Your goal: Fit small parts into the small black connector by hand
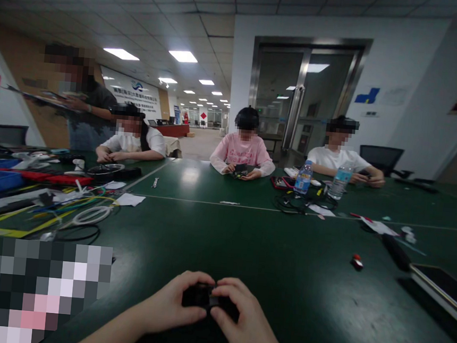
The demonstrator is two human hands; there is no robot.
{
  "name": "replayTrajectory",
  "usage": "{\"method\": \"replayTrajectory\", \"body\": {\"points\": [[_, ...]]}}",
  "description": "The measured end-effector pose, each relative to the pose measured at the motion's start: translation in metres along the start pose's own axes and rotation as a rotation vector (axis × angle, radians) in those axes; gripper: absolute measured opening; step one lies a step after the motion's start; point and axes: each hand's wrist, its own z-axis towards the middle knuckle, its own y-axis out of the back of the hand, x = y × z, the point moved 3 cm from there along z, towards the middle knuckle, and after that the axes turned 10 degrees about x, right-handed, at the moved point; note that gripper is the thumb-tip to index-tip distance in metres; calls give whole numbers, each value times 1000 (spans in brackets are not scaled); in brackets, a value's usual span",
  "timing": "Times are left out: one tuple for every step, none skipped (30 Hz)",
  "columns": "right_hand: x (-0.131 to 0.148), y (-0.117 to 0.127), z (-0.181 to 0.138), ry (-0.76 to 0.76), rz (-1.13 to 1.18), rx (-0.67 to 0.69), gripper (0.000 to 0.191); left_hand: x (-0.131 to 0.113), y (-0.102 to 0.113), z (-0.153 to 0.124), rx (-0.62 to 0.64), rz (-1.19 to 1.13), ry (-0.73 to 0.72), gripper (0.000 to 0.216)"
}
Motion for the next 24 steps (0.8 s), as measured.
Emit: {"method": "replayTrajectory", "body": {"points": [[0, 0, 0, 2, 4, -4, 17, 0, 0, 0, 0, -2, 3, 48], [0, 1, 0, 3, 7, -8, 17, -1, 0, 0, 1, -3, 6, 48], [0, 1, 0, 3, 12, -9, 17, -1, 0, 0, 2, -3, 7, 48], [1, 1, 0, 2, 17, -9, 17, -1, 0, 0, 3, -3, 10, 48], [0, 1, 0, -1, 21, -5, 17, -2, 0, 0, 3, -4, 13, 48], [0, 1, 0, -5, 25, -2, 17, -2, 0, 0, 4, -5, 17, 47], [0, 1, 0, -7, 28, 3, 17, -3, 0, -1, 5, -5, 21, 47], [-1, 1, 0, -9, 30, 6, 17, -4, 0, -1, 7, -7, 25, 47], [-1, 0, 0, -9, 33, 7, 18, -4, 0, -1, 8, -10, 30, 47], [-1, 0, 0, -7, 36, 3, 18, -4, 0, -1, 12, -11, 35, 47], [-2, 0, -1, -4, 40, -3, 18, -4, 0, -1, 15, -11, 37, 47], [-2, 0, -1, -2, 44, -8, 18, -4, 0, -1, 17, -8, 38, 47], [-2, 0, -1, -2, 47, -13, 19, -4, 0, -1, 17, -4, 37, 47], [-2, 0, 0, -4, 48, -16, 19, -4, 1, -1, 16, -2, 37, 48], [-3, 1, 0, -7, 47, -18, 19, -4, 1, -1, 14, -1, 38, 48], [-3, 1, 0, -9, 46, -19, 19, -4, 1, -1, 11, -1, 39, 48], [-3, 2, 0, -10, 44, -20, 19, -4, 1, -1, 8, -3, 43, 49], [-4, 2, 0, -10, 44, -24, 19, -4, 0, -1, 8, -3, 44, 48], [-4, 3, 1, -10, 45, -28, 19, -4, 0, -1, 9, 0, 42, 48], [-4, 3, 1, -12, 47, -32, 19, -4, 0, -1, 10, 5, 38, 48], [-4, 4, 1, -14, 49, -38, 19, -5, 0, 0, 11, 12, 30, 47], [-4, 4, 1, -18, 51, -43, 19, -4, 0, 0, 12, 17, 22, 46], [-3, 5, 1, -22, 54, -48, 19, -4, 0, 0, 11, 20, 14, 46], [-3, 5, 1, -26, 57, -51, 19, -3, 0, 0, 8, 19, 11, 46]]}}
